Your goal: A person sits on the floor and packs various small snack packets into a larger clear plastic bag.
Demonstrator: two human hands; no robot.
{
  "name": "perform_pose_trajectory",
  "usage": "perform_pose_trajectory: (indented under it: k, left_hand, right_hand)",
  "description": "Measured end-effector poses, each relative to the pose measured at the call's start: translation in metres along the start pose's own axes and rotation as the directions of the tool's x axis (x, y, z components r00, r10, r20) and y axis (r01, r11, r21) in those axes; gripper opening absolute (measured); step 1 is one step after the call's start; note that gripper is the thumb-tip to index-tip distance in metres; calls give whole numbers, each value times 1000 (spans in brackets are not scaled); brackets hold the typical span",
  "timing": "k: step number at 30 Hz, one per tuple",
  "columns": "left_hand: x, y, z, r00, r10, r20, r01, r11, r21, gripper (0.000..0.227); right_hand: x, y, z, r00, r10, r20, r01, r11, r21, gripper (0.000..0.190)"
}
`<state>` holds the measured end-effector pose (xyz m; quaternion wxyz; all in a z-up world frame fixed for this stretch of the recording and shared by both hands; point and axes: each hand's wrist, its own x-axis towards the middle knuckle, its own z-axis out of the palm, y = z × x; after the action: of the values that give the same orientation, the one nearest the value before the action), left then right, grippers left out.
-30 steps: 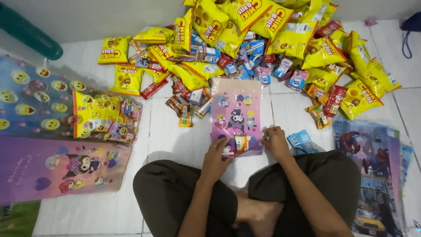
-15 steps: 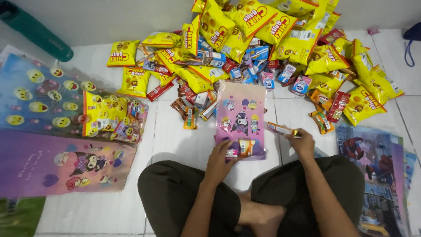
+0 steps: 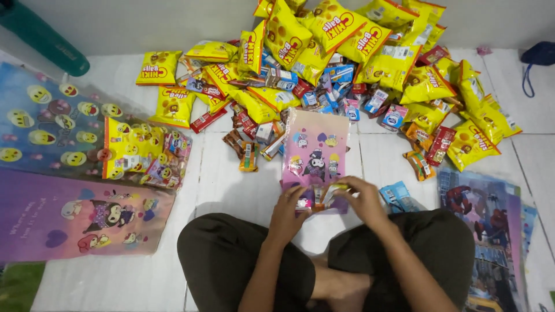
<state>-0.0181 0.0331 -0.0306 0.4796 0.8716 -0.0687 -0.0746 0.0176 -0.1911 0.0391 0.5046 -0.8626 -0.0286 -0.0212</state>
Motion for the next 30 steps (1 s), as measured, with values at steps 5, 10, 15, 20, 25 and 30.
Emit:
perform_pose_trajectory:
  k: [5,10,15,20,25,30]
  left_hand:
    - [0,-6,3,995,82,-52,-81,996,21,62]
    - [0,-8,7,994,87,-58,-88,996,-3,62]
    - [3,12,-10,998,1,56,1,1000,-23,57]
    - [1,31,-21,974,-207,89,214,973,-85,56]
    - [6,21,-18,988,-151,37,154,984,-89,49]
    - [9,1,-7,996,-37,-77,32,997,-69,42]
  right_hand:
    - [-4,46,24,984,10,176,57,925,-375,26]
    - [-5,37,11,989,22,149,40,915,-402,27]
    - [13,72,-14,987,-45,155,94,943,-320,27]
    - [29,164,-57,997,-37,-62,14,943,-333,26]
    - [45,239,-124,985,34,-167,-109,882,-458,16]
    - [49,277,-162,877,301,-376,-427,846,-319,39]
